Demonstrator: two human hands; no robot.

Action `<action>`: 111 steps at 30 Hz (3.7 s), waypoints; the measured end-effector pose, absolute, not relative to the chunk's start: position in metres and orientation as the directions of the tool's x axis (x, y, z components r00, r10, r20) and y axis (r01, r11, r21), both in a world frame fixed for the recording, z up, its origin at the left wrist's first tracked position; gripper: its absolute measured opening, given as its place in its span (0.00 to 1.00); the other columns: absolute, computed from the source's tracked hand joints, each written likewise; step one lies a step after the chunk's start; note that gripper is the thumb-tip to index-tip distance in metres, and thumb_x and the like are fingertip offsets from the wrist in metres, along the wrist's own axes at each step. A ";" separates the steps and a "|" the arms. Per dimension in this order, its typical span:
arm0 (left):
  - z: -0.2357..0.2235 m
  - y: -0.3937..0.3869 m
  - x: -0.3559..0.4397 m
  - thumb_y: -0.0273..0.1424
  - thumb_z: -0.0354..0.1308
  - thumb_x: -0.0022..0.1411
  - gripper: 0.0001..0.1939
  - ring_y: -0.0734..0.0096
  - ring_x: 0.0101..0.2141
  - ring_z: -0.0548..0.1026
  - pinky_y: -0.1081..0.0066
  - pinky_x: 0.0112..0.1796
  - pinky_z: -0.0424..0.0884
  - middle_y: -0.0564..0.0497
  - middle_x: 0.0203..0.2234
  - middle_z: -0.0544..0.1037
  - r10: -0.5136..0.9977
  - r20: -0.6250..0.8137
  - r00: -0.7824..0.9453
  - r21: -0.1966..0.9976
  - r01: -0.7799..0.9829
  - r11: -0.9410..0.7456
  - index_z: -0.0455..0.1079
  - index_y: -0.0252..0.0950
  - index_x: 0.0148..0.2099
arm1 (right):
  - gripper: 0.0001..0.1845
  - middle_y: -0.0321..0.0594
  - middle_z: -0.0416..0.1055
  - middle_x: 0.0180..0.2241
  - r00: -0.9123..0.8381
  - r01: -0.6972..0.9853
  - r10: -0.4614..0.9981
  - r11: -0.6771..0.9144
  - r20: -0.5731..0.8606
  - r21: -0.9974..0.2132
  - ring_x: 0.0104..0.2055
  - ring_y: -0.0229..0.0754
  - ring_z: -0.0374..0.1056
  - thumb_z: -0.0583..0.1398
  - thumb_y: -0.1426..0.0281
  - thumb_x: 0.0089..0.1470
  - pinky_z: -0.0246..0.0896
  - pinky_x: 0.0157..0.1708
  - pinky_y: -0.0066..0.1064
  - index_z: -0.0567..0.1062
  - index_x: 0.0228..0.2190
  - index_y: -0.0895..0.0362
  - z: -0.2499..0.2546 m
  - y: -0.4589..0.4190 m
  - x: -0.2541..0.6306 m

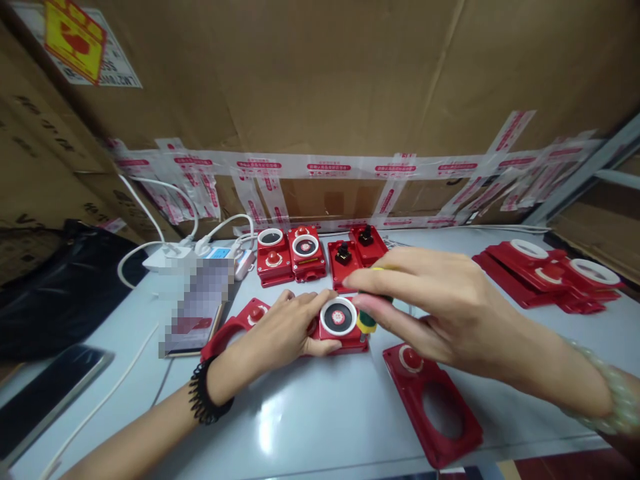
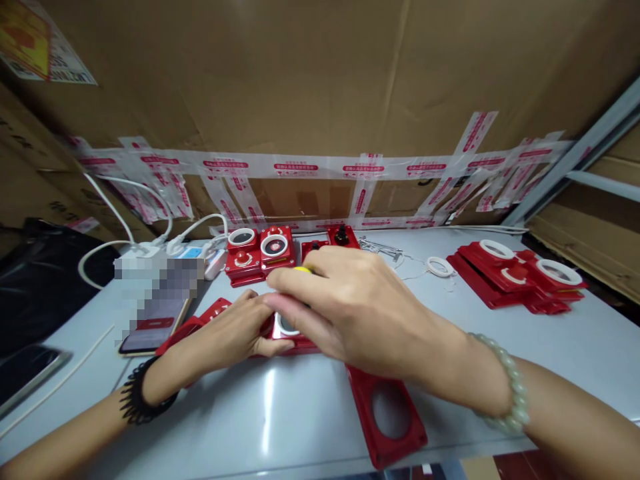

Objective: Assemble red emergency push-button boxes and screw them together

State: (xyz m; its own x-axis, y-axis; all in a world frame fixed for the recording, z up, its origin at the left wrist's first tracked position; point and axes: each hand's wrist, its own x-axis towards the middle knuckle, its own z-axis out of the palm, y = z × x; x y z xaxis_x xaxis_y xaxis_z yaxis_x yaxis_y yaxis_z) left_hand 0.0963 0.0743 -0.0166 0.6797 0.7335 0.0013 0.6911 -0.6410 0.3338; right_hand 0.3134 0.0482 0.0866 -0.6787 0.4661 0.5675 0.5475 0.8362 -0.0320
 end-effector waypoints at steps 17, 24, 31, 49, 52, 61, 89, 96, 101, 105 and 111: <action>-0.014 0.073 0.097 0.50 0.56 0.61 0.30 0.53 0.38 0.73 0.61 0.39 0.62 0.46 0.40 0.75 0.745 0.000 0.667 0.313 0.707 -0.633 0.58 0.37 0.57 | 0.16 0.43 0.75 0.41 -0.734 0.522 0.505 0.847 0.454 -0.098 0.40 0.37 0.72 0.51 0.71 0.61 0.65 0.36 0.27 0.68 0.49 0.63 0.088 0.045 0.320; -0.016 0.074 0.096 0.51 0.55 0.61 0.28 0.54 0.39 0.73 0.61 0.40 0.61 0.48 0.40 0.76 0.730 0.016 0.684 0.354 0.679 -0.643 0.59 0.40 0.56 | 0.26 0.30 0.59 0.12 -0.535 0.722 0.459 0.684 0.709 0.102 0.13 0.32 0.51 0.56 0.51 0.56 0.43 0.15 0.31 0.67 0.17 0.57 0.076 0.055 0.311; -0.016 0.073 0.096 0.50 0.55 0.62 0.28 0.54 0.40 0.74 0.60 0.41 0.62 0.45 0.43 0.75 0.744 0.016 0.668 0.338 0.696 -0.633 0.60 0.37 0.56 | 0.17 0.47 0.74 0.46 -0.694 0.408 0.456 0.887 0.558 -0.217 0.47 0.40 0.70 0.48 0.69 0.63 0.66 0.43 0.31 0.68 0.49 0.61 0.073 0.052 0.314; -0.016 0.073 0.097 0.53 0.54 0.60 0.30 0.53 0.37 0.73 0.60 0.39 0.63 0.44 0.40 0.76 0.752 0.022 0.659 0.301 0.713 -0.634 0.61 0.36 0.54 | 0.18 0.46 0.72 0.48 -0.763 0.404 0.483 0.875 0.429 -0.266 0.49 0.39 0.69 0.49 0.73 0.59 0.65 0.44 0.27 0.66 0.50 0.61 0.086 0.043 0.316; -0.015 0.073 0.097 0.52 0.53 0.61 0.27 0.54 0.37 0.73 0.60 0.39 0.62 0.45 0.40 0.76 0.745 0.020 0.667 0.313 0.704 -0.638 0.62 0.37 0.53 | 0.15 0.41 0.75 0.45 -0.757 0.460 0.525 0.851 0.390 -0.253 0.44 0.36 0.71 0.53 0.71 0.61 0.65 0.40 0.24 0.68 0.48 0.59 0.091 0.040 0.318; -0.016 0.074 0.096 0.53 0.54 0.61 0.27 0.56 0.35 0.73 0.60 0.39 0.62 0.47 0.38 0.76 0.731 0.023 0.682 0.329 0.685 -0.650 0.64 0.38 0.52 | 0.27 0.27 0.50 0.10 -0.445 0.765 0.474 0.642 0.760 0.047 0.14 0.30 0.41 0.59 0.53 0.53 0.39 0.14 0.28 0.60 0.14 0.55 0.071 0.053 0.304; -0.011 0.073 0.098 0.49 0.54 0.63 0.26 0.54 0.38 0.74 0.61 0.39 0.62 0.44 0.41 0.76 0.742 -0.031 0.670 0.316 0.710 -0.629 0.60 0.37 0.55 | 0.25 0.25 0.51 0.16 -0.403 0.691 0.573 0.702 0.713 -0.174 0.18 0.28 0.44 0.64 0.51 0.45 0.43 0.16 0.25 0.59 0.20 0.55 0.065 0.048 0.296; -0.013 0.072 0.097 0.51 0.54 0.62 0.28 0.54 0.38 0.74 0.59 0.41 0.63 0.45 0.39 0.76 0.735 0.007 0.678 0.334 0.691 -0.641 0.61 0.36 0.54 | 0.07 0.37 0.72 0.26 -0.380 0.531 0.502 0.806 0.777 -0.261 0.27 0.36 0.68 0.61 0.67 0.53 0.64 0.27 0.28 0.68 0.30 0.57 0.052 0.052 0.299; -0.016 0.074 0.097 0.52 0.55 0.60 0.33 0.52 0.38 0.74 0.58 0.41 0.63 0.43 0.42 0.76 0.745 0.006 0.667 0.325 0.704 -0.632 0.58 0.36 0.59 | 0.13 0.44 0.72 0.44 -0.614 0.332 0.515 0.856 0.599 -0.395 0.49 0.40 0.68 0.56 0.75 0.56 0.65 0.48 0.32 0.68 0.44 0.58 0.066 0.047 0.316; -0.016 0.074 0.097 0.51 0.55 0.61 0.30 0.54 0.40 0.74 0.59 0.42 0.62 0.46 0.42 0.76 0.734 0.001 0.679 0.343 0.689 -0.639 0.59 0.39 0.59 | 0.19 0.43 0.68 0.52 -0.782 0.393 0.527 0.831 0.332 -0.394 0.55 0.36 0.64 0.52 0.76 0.58 0.60 0.53 0.26 0.65 0.52 0.58 0.085 0.036 0.328; -0.015 0.073 0.097 0.52 0.55 0.61 0.31 0.55 0.39 0.74 0.61 0.41 0.62 0.46 0.42 0.77 0.738 0.000 0.675 0.320 0.699 -0.639 0.58 0.38 0.59 | 0.10 0.36 0.75 0.36 -0.681 0.496 0.560 0.827 0.472 -0.265 0.34 0.32 0.71 0.59 0.67 0.58 0.64 0.34 0.20 0.70 0.42 0.58 0.083 0.040 0.322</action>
